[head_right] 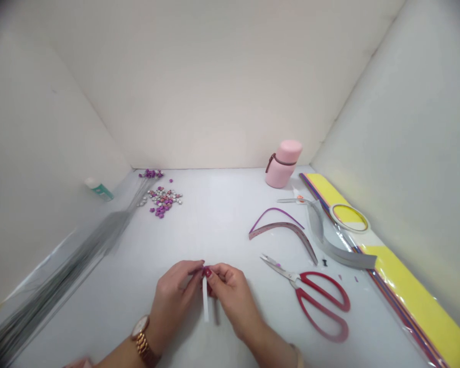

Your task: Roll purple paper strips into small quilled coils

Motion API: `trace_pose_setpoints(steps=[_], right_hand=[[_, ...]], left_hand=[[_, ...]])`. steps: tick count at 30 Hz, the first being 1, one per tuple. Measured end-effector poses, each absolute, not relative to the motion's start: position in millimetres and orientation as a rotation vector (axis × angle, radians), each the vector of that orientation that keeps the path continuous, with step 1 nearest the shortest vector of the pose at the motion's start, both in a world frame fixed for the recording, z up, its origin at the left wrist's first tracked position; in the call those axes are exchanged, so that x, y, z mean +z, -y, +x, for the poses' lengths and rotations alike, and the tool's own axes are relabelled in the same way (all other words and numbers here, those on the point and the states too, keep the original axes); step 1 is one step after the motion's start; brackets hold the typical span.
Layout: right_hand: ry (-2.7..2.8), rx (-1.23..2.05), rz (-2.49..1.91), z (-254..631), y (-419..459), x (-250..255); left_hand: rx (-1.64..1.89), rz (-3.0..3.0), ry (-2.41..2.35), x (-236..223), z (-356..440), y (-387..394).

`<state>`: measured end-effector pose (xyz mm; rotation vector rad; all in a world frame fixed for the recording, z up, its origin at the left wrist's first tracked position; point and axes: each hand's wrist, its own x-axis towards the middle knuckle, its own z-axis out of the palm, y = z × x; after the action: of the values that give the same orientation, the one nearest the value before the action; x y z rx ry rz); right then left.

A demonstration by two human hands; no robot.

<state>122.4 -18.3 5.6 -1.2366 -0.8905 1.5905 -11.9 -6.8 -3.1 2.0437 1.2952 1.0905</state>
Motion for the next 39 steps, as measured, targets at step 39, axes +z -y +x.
trace_pose_setpoints(steps=[39], right_hand=[[0.845, 1.683, -1.276, 126.4, 16.1, 4.7]], left_hand=[[1.020, 1.167, -1.275, -1.2, -7.7, 0.8]])
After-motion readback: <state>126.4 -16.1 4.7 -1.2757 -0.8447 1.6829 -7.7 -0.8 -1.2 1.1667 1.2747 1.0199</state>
